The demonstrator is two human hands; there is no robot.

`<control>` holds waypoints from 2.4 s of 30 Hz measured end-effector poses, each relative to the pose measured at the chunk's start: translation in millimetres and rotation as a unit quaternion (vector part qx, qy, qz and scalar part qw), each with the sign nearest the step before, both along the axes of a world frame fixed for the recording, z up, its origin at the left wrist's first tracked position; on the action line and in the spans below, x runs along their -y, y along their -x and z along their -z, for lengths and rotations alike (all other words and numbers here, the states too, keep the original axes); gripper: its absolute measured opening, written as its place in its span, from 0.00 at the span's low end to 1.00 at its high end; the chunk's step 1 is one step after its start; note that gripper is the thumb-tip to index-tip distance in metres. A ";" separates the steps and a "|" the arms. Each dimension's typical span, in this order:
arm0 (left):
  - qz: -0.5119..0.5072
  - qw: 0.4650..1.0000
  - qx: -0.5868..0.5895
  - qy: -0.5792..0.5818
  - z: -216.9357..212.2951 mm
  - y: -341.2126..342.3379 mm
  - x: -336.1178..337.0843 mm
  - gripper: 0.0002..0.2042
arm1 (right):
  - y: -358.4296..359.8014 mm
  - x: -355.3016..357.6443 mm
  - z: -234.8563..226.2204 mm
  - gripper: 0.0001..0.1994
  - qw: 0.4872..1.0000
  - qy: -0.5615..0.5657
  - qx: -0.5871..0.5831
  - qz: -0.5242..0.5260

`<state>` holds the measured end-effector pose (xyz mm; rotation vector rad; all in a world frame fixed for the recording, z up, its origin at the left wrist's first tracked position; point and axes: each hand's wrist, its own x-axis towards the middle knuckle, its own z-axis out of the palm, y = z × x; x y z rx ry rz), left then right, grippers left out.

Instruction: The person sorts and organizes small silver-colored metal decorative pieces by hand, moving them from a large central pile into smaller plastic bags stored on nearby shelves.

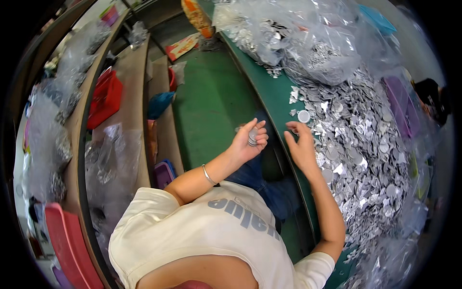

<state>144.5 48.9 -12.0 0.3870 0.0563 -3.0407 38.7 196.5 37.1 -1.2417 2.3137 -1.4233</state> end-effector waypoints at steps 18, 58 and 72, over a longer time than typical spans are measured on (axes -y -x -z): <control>-0.228 0.896 0.093 0.370 -132.3 243.3 156.9 0.18 | 62.3 105.6 -27.3 0.13 0.995 -0.063 0.069 -0.047; -0.546 0.178 0.713 0.403 -217.5 -249.0 514.2 0.36 | -22.9 577.2 -140.0 0.20 0.814 -0.032 0.408 -0.411; -0.555 0.110 0.793 0.225 -259.3 -270.7 597.7 0.41 | -203.9 836.5 -171.5 0.46 0.781 0.036 0.187 -0.594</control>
